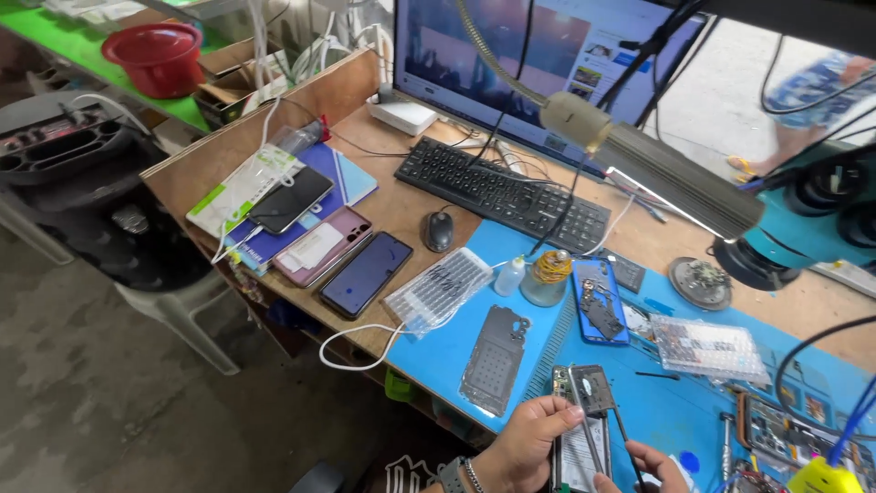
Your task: The person handles a disassembled smartphone, aligning the screen assembly with the phone's chassis and pressing the edges to secure it. They rotate the device to check the fit and then place it on the workbench.
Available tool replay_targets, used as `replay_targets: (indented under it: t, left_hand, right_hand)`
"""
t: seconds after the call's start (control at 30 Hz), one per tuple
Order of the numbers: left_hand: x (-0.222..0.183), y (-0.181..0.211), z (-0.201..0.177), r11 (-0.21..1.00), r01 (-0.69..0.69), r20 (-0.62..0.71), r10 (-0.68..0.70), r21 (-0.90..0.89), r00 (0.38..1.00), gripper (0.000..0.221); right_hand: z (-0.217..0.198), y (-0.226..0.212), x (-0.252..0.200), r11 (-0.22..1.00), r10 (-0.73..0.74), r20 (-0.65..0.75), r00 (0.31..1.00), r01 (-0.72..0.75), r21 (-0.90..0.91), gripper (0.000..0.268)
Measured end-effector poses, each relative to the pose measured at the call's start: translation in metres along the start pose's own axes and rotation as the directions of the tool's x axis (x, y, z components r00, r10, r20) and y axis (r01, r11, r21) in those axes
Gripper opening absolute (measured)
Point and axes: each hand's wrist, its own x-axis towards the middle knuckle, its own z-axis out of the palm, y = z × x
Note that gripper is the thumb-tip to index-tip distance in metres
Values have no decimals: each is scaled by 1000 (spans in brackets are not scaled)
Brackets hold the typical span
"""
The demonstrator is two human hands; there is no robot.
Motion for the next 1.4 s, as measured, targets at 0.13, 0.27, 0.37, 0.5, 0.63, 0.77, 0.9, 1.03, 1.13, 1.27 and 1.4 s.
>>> replay_targets:
  t: [0.13, 0.27, 0.37, 0.5, 0.63, 0.77, 0.9, 1.03, 1.13, 1.27, 1.4]
  left_hand:
    - [-6, 6, 8, 999, 36, -15, -36, 11, 999, 13]
    - [-6, 8, 15, 997, 64, -44, -65, -36, 997, 13]
    - [-7, 6, 18, 997, 66, -59, -68, -32, 996, 15]
    - [-3, 2, 17, 998, 25, -52, -28, -59, 998, 14]
    - [-5, 5, 21, 998, 50, -63, -52, -30, 997, 10]
    - [-4, 2, 21, 999, 45, -49, -46, -30, 998, 13]
    - [-11, 7, 27, 996, 68, -58, -72, -58, 996, 10]
    - [-9, 7, 27, 990, 93, -64, -101, -107, 993, 11]
    - [-11, 9, 29, 988, 141, -70, -145, -60, 987, 15]
    - [-9, 8, 24, 985, 161, -27, -163, -54, 986, 16]
    - [-5, 7, 24, 982, 180, -46, -182, -51, 982, 15]
  right_hand:
    - [-2, -2, 1, 1000, 23, -24, 999, -22, 14, 70]
    - [-7, -3, 5, 998, 65, 36, 997, -66, 8, 72]
    - [-9, 3, 10, 996, 85, 54, 995, -86, 19, 74]
    - [-12, 6, 12, 998, 63, 57, 996, -62, -6, 75]
    - [-15, 4, 7, 998, 58, 59, 997, -57, -16, 76]
    - [-15, 13, 12, 999, 40, 59, 998, -39, -15, 75]
    - [-15, 26, 24, 1000, 16, 73, 997, -15, -17, 80]
    - [-13, 25, 23, 1000, 28, 63, 998, -27, -15, 80]
    - [-14, 24, 21, 998, 21, 66, 998, -18, -52, 78]
    - [-12, 28, 29, 997, 10, 53, 999, -6, -81, 77]
    - [-12, 36, 37, 997, 2, 63, 998, 3, -77, 78]
